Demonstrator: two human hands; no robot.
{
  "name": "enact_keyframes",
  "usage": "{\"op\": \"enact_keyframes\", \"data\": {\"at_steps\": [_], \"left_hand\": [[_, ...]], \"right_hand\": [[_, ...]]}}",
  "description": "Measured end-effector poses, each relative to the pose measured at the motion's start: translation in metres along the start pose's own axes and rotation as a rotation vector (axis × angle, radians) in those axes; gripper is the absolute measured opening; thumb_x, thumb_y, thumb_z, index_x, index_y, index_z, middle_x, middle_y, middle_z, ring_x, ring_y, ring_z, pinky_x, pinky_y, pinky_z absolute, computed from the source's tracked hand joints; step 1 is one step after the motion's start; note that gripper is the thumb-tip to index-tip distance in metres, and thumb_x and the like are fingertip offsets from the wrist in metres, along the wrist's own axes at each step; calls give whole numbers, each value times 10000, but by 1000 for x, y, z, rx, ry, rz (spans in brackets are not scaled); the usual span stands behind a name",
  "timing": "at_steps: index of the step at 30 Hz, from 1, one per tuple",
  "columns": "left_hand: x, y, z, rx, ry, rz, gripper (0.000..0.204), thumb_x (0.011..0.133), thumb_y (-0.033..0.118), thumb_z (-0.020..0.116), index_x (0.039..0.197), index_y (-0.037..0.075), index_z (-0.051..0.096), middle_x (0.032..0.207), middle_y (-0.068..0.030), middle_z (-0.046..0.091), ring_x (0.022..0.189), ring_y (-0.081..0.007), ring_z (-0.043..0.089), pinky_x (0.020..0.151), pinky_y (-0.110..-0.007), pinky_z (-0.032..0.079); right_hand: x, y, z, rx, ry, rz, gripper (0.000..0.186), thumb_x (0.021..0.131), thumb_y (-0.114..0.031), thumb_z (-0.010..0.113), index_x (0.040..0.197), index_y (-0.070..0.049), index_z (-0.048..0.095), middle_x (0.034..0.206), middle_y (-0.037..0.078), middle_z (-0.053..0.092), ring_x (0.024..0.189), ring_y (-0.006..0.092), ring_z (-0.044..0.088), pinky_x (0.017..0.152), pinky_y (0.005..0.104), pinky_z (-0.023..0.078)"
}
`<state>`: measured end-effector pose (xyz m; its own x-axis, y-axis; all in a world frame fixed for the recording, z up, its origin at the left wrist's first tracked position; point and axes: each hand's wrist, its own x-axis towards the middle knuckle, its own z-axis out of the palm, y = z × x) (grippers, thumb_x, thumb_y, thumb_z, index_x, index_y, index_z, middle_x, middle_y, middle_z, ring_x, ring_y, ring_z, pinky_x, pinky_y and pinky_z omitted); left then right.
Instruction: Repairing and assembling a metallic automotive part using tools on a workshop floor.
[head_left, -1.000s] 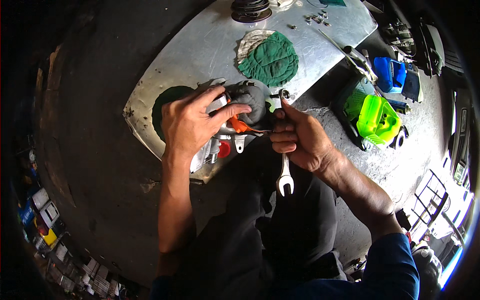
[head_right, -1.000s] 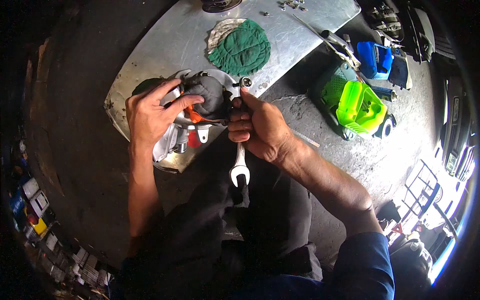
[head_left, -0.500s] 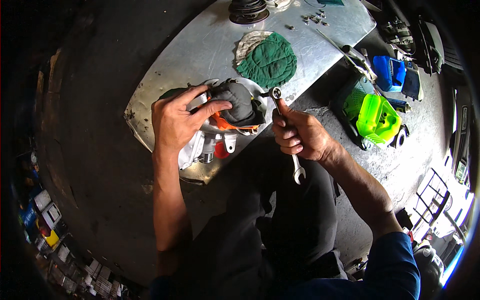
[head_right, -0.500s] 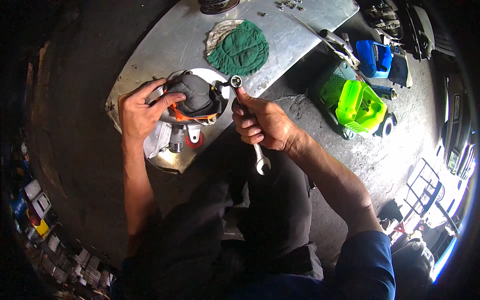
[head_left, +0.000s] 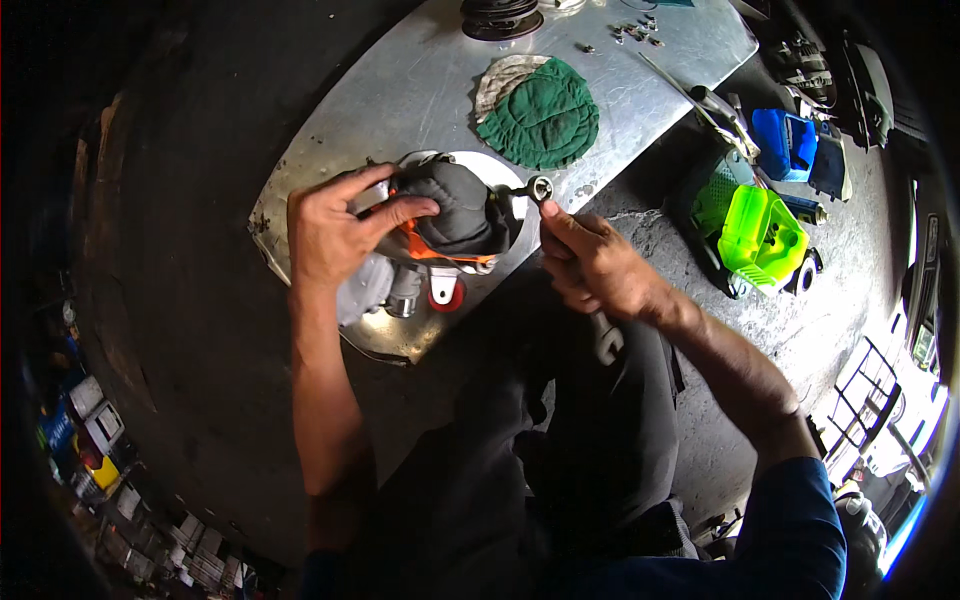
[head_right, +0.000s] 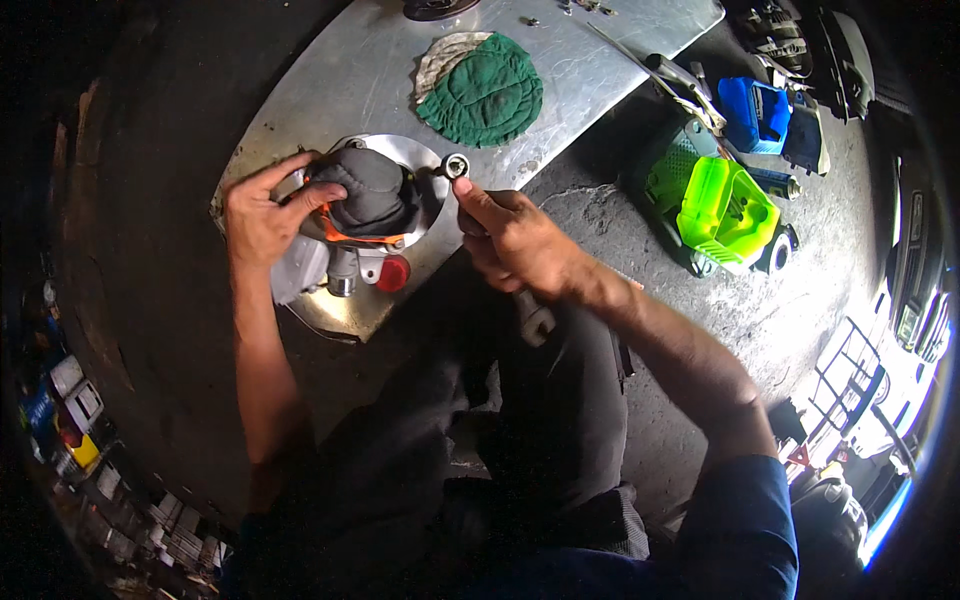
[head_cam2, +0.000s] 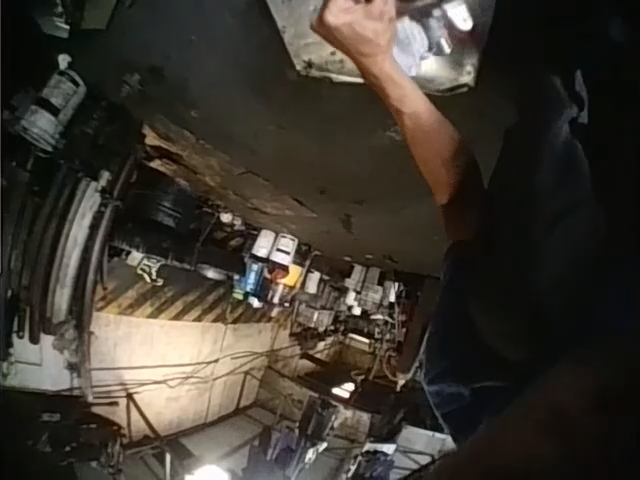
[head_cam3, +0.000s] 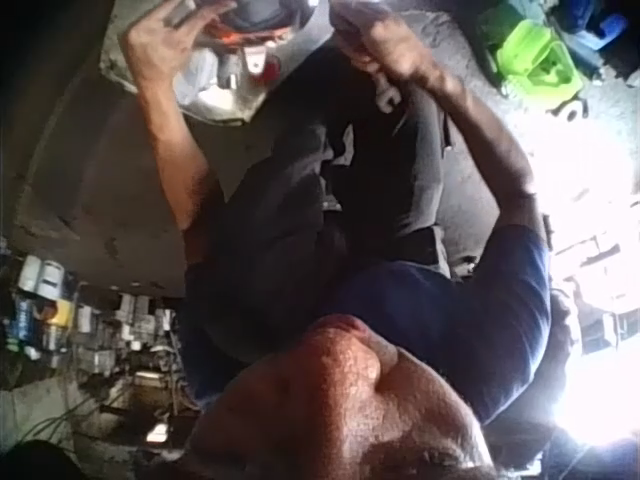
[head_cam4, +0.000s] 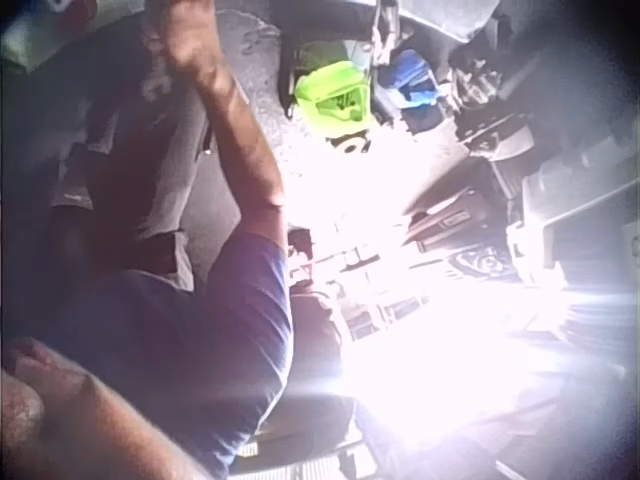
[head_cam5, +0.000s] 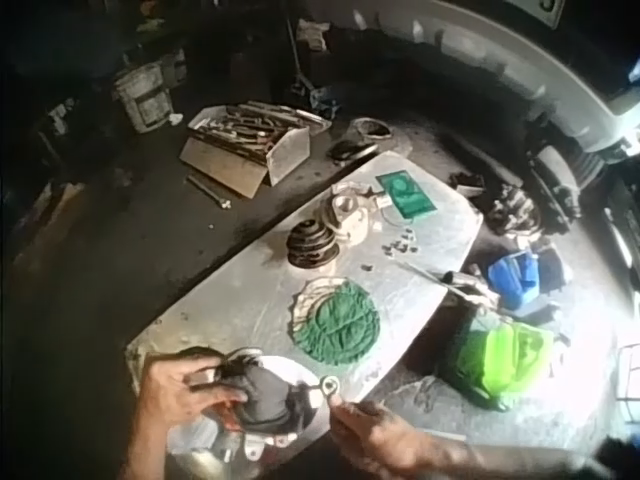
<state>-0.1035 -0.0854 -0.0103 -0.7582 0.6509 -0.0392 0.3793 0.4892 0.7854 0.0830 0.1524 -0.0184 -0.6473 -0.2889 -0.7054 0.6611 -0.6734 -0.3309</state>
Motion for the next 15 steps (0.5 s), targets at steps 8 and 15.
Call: {"op": "enact_keyframes", "data": {"at_steps": [8,15], "left_hand": [[-1,-18,-5,-42,-66,155,453,688,187,938,1046,-25,760,948,-85,774,842,-114,702,783,-264,555],[-3,-5,-4,-66,-5,47,441,705,251,930,1017,-17,772,855,-91,772,755,-121,716,700,-266,557]], "right_hand": [[10,-62,-25,-1580,-178,-347,561,1068,-496,480,805,-8,567,619,77,396,605,139,422,618,363,397],[-14,-15,-8,-618,152,-70,575,1044,-589,457,747,-98,494,593,-50,361,474,52,318,439,245,238]]}}
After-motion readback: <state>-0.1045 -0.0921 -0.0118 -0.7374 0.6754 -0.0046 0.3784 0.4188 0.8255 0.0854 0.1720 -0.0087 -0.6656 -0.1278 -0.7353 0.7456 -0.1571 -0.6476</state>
